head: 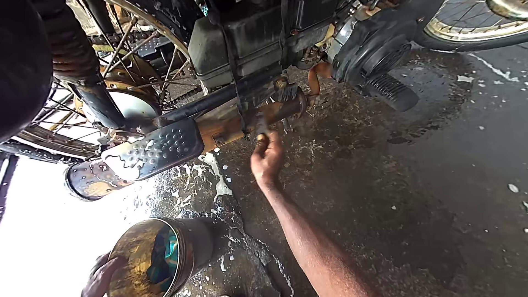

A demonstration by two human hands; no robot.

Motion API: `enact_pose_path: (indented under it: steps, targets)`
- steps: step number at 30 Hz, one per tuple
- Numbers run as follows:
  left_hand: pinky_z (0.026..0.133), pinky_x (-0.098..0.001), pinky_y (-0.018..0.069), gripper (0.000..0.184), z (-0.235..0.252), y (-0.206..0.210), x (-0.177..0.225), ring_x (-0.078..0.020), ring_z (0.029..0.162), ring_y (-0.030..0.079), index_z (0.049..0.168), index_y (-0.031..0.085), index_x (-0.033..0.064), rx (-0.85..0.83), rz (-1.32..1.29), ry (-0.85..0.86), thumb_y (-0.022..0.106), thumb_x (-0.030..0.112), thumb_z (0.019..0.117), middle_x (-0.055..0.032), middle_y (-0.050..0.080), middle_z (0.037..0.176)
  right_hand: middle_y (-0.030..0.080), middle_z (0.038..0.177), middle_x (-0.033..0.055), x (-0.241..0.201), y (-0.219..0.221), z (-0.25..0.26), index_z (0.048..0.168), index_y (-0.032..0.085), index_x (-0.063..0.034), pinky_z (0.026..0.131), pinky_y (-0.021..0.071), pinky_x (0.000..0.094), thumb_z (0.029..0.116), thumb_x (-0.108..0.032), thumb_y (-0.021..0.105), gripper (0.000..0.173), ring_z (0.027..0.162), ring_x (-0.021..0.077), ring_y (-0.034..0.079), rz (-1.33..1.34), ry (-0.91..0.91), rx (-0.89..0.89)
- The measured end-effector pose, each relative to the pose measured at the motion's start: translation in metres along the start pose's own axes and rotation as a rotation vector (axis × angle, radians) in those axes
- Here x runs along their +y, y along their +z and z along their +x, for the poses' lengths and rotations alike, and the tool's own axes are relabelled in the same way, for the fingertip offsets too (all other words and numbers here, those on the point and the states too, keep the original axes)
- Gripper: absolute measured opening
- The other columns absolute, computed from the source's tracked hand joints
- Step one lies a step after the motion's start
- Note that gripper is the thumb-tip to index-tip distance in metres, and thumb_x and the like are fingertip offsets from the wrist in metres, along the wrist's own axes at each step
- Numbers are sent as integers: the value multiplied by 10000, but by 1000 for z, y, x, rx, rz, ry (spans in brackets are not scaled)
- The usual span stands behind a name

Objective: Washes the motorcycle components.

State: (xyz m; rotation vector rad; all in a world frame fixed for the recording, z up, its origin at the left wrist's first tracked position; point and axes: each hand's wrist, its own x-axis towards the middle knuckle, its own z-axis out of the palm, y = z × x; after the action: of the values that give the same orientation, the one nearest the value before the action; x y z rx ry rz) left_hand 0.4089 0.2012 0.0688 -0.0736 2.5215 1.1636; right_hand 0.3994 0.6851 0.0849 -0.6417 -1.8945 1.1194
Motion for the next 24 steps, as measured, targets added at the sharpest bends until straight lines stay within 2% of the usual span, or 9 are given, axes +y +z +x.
enact_pose_path:
  steps: [2,5,8,11,13,15,18,21,24]
  targets:
    - [689,-256,572,179,-1,1,2,7,714,651,932,660,114,-4,21,-2,530,195,837,95,664,775,649,697,69,-6,1,-7,1176,665,-47,526,522,454,1016,-148,548,223,571,220,629,10,-39,-45]
    - [697,-250,570,173,0,1,7,12,721,651,921,660,121,1,28,4,527,200,841,99,662,775,685,754,70,-2,4,-3,1167,677,-48,574,550,438,1018,-136,557,210,620,205,659,34,-18,15]
    - [676,-237,565,172,0,2,4,17,701,651,888,667,137,7,25,19,522,211,831,109,667,752,687,742,84,-10,7,-14,1171,679,-34,546,548,452,1003,-127,552,230,600,221,661,46,-73,-36]
    - [675,-232,564,185,1,3,6,21,699,650,895,669,131,15,15,21,515,209,826,107,667,752,692,766,77,-4,8,-8,1202,658,-37,573,555,440,1022,-138,546,235,620,210,665,8,-45,21]
    - [675,-222,562,182,-2,5,8,24,702,650,902,662,132,16,10,2,507,205,843,107,666,754,671,731,82,-6,12,-19,1198,639,-35,540,547,452,1024,-149,539,231,595,226,658,-7,-89,-39]
    - [681,-226,563,189,-1,4,7,17,711,656,903,667,136,4,7,4,504,210,843,105,672,759,678,710,83,-6,11,-22,1177,684,-40,516,536,451,1010,-148,562,233,572,227,652,11,-151,-86]
    - [666,-224,569,189,-1,5,6,15,698,661,898,668,144,12,-10,19,497,206,849,105,676,747,688,762,82,-6,15,-17,1212,653,-35,564,559,451,1026,-139,545,239,614,219,665,6,-78,-14]
    - [665,-224,563,179,-2,5,5,14,698,659,888,670,148,15,-4,17,507,204,837,105,675,747,662,685,70,-15,17,-27,1185,683,-66,496,514,459,1012,-160,546,240,550,228,637,-16,-118,-77]
    - [672,-224,569,193,-1,4,3,15,705,663,895,677,151,12,-8,27,502,209,840,103,683,757,678,740,75,-13,16,-23,1223,659,-49,551,545,458,1029,-155,542,250,597,223,651,-19,-73,-29]
